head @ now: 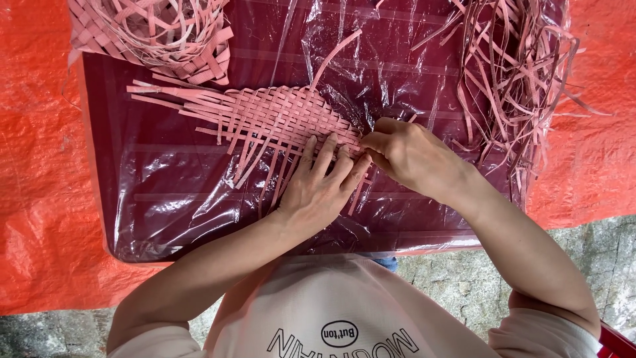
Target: Weaving pink plastic strips together on a table to create a woven mat or basket component.
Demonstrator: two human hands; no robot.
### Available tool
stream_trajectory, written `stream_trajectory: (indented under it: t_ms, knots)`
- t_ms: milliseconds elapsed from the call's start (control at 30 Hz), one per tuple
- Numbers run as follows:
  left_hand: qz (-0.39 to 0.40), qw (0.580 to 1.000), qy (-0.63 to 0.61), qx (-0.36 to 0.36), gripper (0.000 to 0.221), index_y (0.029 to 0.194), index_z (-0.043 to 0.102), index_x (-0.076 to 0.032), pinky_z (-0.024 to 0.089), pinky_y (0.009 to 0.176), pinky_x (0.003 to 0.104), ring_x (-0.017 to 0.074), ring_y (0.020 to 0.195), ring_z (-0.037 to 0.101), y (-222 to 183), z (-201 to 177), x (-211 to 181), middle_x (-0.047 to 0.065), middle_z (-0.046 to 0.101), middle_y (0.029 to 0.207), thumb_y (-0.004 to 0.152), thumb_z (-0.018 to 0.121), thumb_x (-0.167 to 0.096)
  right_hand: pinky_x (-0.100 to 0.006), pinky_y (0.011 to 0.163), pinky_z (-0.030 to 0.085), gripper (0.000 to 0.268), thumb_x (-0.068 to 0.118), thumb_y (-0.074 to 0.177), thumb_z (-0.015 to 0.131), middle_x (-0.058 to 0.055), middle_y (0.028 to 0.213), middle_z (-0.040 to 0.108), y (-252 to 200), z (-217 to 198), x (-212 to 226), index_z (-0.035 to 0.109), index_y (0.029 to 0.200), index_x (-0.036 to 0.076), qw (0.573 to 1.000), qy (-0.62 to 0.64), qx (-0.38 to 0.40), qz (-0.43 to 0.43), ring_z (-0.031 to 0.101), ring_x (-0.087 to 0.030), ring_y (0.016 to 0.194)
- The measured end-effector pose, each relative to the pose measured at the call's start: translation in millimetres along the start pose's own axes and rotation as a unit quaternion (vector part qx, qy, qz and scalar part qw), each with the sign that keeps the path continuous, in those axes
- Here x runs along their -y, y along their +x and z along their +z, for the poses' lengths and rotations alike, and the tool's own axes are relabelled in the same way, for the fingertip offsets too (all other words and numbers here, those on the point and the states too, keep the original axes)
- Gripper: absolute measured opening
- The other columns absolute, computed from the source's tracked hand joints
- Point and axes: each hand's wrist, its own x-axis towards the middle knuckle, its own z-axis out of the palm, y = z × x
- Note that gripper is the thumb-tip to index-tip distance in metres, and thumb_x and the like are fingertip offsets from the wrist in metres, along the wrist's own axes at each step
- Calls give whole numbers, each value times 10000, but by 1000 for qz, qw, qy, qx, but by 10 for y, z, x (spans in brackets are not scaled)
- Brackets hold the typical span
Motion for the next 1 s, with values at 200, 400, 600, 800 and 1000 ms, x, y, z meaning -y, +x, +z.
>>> stream_trajectory:
  t_ms: [200, 400, 600, 800, 1000]
  knots:
    - [-6, 999, -28, -44, 571, 1304, 425, -119, 348, 944, 585, 359, 1130, 430, 21, -60, 11, 141, 509, 1024, 768, 599, -212, -334, 498, 491, 100, -20, 731, 626, -157, 687, 551, 39, -46, -53, 654, 827, -10, 999, 36, -12, -29, 602, -296, 596]
    - [-38, 990, -99, -90, 313, 1046, 616, -54, 385, 925, 536, 326, 1064, 503, 76, -48, 53, 130, 587, 954, 740, 637, -116, -323, 521, 498, 94, -19, 763, 620, -168, 708, 565, -29, 32, -81, 651, 852, -30, 999, 4, -47, -28, 608, -302, 651]
    - [-43, 992, -96, -68, 172, 899, 679, -83, 479, 854, 413, 245, 981, 554, 113, -50, 157, 73, 612, 871, 727, 665, -93, -299, 515, 486, 126, -8, 762, 563, -129, 687, 543, -135, 179, -180, 645, 857, -1, 994, -82, -50, -44, 576, -233, 635]
    - [-12, 993, -103, -59, 164, 869, 676, -64, 541, 734, 383, 249, 935, 550, 191, -210, 222, 84, 582, 839, 705, 681, -69, -318, 488, 480, 125, 2, 757, 548, -126, 667, 532, -86, 104, -99, 645, 836, -5, 992, -100, -50, -53, 552, -224, 594]
    - [-26, 990, -137, -4, 107, 854, 677, -86, 534, 684, 313, 213, 867, 555, 254, -297, 265, 58, 597, 806, 763, 660, -140, -315, 485, 463, 134, -7, 774, 541, -116, 674, 511, -116, 144, -107, 647, 856, -10, 992, -77, -80, -53, 541, -227, 592]
